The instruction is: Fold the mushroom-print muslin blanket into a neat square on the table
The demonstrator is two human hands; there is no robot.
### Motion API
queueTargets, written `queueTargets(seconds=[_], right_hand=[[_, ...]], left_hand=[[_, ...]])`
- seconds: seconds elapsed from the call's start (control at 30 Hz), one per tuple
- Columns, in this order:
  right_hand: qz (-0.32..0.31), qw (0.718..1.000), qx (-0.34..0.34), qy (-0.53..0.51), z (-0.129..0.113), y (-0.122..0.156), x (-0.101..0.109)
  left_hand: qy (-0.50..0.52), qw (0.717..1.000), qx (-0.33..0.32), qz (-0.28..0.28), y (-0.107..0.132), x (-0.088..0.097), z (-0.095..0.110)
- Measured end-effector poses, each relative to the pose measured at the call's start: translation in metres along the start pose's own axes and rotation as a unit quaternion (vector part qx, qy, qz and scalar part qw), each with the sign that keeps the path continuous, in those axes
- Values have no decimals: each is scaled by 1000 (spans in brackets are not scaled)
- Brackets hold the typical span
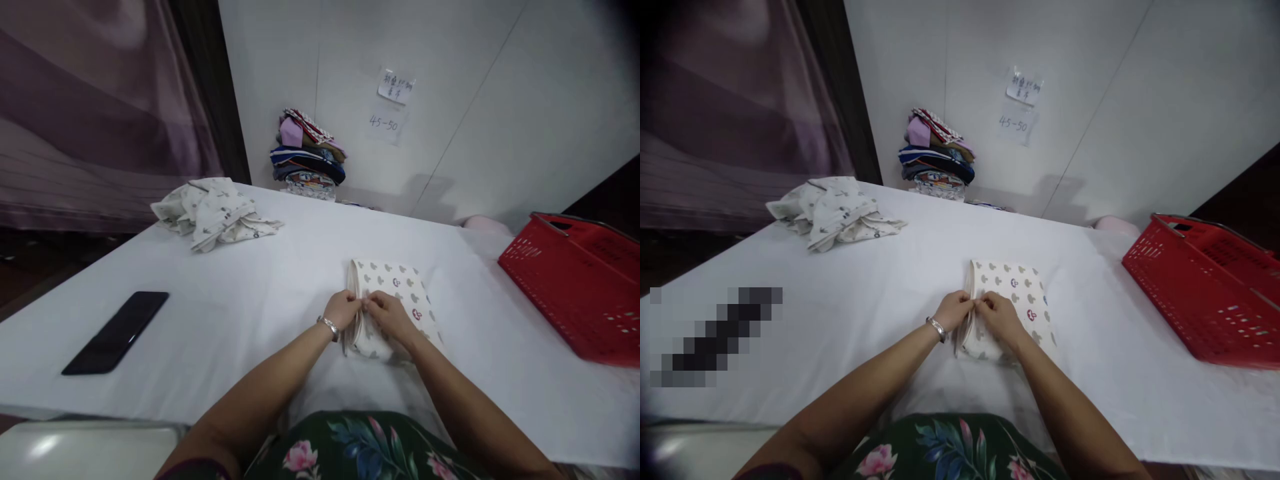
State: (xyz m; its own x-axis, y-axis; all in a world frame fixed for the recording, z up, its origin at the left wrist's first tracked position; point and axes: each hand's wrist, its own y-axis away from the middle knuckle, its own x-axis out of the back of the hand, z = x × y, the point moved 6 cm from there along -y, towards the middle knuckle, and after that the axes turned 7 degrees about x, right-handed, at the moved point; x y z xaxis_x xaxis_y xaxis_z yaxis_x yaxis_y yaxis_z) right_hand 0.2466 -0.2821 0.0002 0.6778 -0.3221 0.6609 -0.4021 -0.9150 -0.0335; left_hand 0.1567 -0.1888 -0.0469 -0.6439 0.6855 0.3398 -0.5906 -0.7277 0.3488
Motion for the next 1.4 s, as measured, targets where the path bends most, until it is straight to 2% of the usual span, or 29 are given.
queueTargets(seconds=[0.13, 0.23, 0.3, 0.43, 0.6, 0.7, 0.93, 1.17, 1.4], right_hand=[[25, 996, -7, 80, 5, -23, 9], [13, 992, -16, 123, 8, -40, 6], [1, 993, -27, 113, 11, -47, 2], [-16, 998, -55, 28, 17, -50, -5], [4, 996, -61, -72, 21, -48, -6], [6, 993, -56, -103, 23, -47, -8], [-8, 993, -60, -106, 21, -47, -10], [-20, 997, -52, -53, 19, -57, -5], [17, 994, -28, 103, 16, -78, 7]], left_hand=[[-87, 993, -55, 54, 9, 4, 16], [-124, 988, -68, 67, 11, 3, 22], [-133, 986, -71, 66, 10, 1, 22], [-65, 995, -61, 37, 1, 0, 16], [71, 996, 42, -43, -21, -3, 7], [81, 994, 60, -51, -36, 1, 12], [71, 996, 44, -40, -71, 4, 25], [87, 994, 52, -50, -76, 2, 22], [111, 990, 61, -58, -76, 3, 19]])
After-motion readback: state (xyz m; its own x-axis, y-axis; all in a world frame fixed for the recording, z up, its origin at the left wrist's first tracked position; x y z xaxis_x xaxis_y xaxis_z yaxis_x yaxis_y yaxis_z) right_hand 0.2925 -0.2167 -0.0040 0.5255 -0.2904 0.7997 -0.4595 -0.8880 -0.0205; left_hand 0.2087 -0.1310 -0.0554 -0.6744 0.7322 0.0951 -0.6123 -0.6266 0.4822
